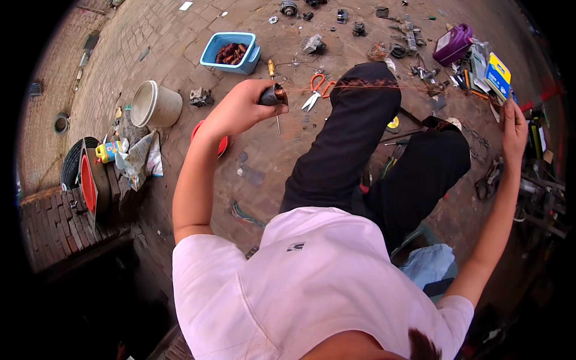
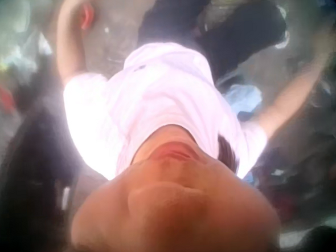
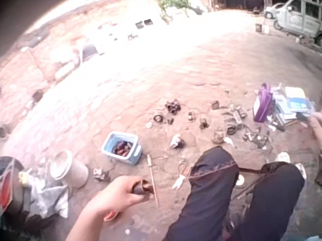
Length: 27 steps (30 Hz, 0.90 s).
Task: The person sits on the ground and winds copper wire around a cylindrical electrical component. They then use a tool to adjust the component and briefly interact with another person who hands them a small part. The person continues to manipulate the component and wire.
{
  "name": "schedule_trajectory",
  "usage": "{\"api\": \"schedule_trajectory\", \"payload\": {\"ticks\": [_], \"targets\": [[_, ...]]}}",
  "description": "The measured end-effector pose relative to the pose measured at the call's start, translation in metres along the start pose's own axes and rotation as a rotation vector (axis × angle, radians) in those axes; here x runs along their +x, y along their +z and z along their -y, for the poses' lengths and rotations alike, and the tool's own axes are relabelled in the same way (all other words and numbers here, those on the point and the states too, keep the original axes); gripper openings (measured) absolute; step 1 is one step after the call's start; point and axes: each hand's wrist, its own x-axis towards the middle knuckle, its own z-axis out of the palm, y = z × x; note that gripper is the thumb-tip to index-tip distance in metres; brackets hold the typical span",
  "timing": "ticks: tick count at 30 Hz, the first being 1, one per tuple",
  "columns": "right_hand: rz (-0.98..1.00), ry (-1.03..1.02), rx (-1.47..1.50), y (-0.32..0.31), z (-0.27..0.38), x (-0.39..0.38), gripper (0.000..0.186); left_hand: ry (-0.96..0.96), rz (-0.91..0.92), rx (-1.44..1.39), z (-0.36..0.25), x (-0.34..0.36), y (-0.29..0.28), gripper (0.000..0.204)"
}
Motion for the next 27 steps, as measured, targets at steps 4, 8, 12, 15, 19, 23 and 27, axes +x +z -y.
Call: {"api": "schedule_trajectory", "payload": {"ticks": [4, 8, 12, 15, 19, 23, 27], "targets": [[-0.145, -0.024, -0.142, -0.079, -0.053, 0.021, 0.027, -0.011, -0.026, -0.020, 0.034, -0.001, -0.006, 0.016], [-0.232, -0.030, -0.336, -0.154, -0.114, 0.033, 0.035, -0.116, -0.046, -0.063, 0.063, -0.001, -0.014, 0.016], [-0.388, 0.098, -0.483, -0.196, -0.165, 0.038, 0.039, -0.164, -0.106, -0.179, 0.098, -0.009, -0.016, 0.026], [-0.409, 0.250, -0.692, -0.208, -0.197, 0.034, 0.041, -0.228, -0.202, -0.226, 0.111, -0.020, -0.021, 0.025], [-0.283, 0.322, -1.132, -0.178, -0.215, 0.040, 0.045, -0.201, -0.268, -0.112, 0.091, -0.025, -0.019, 0.024], [-0.276, -0.138, -0.647, -0.026, -0.090, 0.054, 0.040, -0.176, -0.253, -0.023, 0.051, -0.025, -0.009, 0.021], [0.268, -0.339, -0.178, 0.142, 0.087, -0.008, 0.025, -0.040, -0.210, 0.112, -0.002, -0.020, 0.006, 0.019]]}}
